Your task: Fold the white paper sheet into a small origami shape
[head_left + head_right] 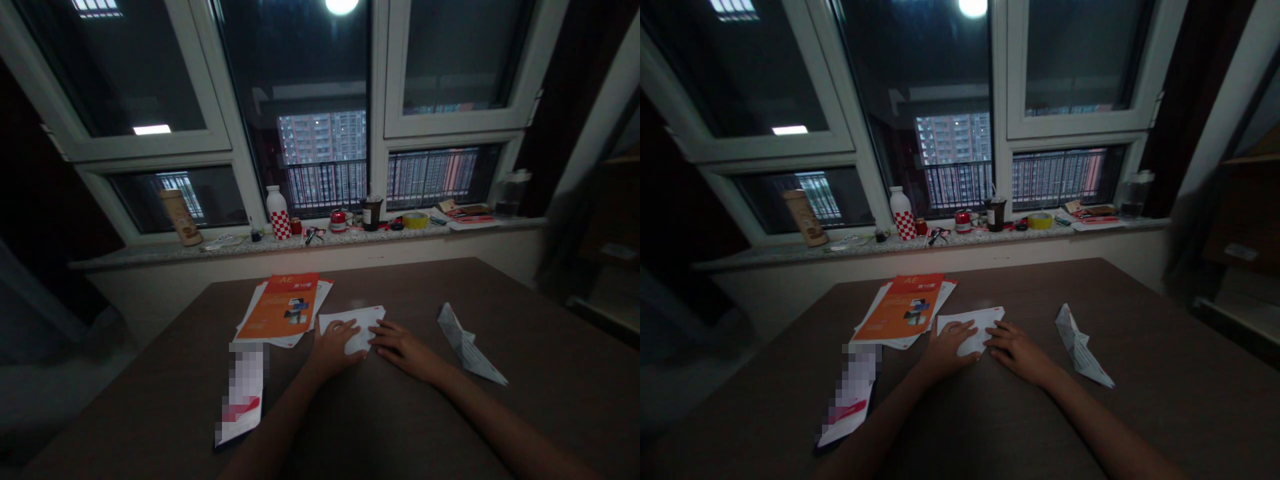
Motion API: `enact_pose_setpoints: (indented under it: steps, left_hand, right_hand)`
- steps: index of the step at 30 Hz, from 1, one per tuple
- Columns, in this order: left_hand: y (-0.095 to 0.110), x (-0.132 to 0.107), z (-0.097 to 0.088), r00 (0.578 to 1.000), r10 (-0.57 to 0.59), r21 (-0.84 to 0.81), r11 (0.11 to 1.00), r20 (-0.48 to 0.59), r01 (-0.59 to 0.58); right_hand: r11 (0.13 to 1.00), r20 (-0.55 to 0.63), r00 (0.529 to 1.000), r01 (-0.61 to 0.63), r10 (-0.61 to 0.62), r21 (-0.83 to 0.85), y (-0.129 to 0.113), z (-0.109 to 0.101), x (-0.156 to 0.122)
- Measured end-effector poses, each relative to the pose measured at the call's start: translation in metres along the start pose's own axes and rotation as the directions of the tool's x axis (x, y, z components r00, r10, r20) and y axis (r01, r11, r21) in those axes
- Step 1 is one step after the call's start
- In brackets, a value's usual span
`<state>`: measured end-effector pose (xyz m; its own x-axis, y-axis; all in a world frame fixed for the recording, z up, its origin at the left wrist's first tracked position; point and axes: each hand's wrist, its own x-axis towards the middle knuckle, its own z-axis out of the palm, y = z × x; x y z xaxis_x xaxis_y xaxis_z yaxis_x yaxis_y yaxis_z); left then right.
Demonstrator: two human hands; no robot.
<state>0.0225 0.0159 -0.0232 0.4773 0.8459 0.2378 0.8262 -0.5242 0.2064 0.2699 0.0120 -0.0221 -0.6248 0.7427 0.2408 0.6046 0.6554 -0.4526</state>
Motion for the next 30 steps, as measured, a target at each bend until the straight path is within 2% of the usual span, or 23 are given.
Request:
enact_pose_setpoints:
  steps: [7,16,20,30]
  left_hand:
    - [-0.0008,0.0007,0.0020,1.000,0.008,0.001,1.000,0.005,-0.008]
    - [-0.0006,0.0015,0.0038,0.999,-0.038,-0.018,0.999,0.009,0.038]
    - [0.0008,0.0007,0.0044,0.999,-0.044,-0.035,0.998,-0.002,0.044]
    - [0.0031,0.0010,-0.0014,0.997,-0.052,-0.031,0.998,0.055,0.053]
  right_hand:
    - [1.000,-0.003,1.000,0.002,-0.002,0.019,-0.0020,-0.0019,-0.0010]
    - [0.998,0.005,1.000,0.023,-0.023,-0.054,-0.0057,-0.0032,-0.0034]
    - [0.996,-0.024,0.999,0.029,-0.031,-0.089,-0.0046,-0.0018,-0.0026]
    - [0.982,-0.147,0.989,-0.038,0.010,-0.187,-0.0101,0.0020,-0.0022]
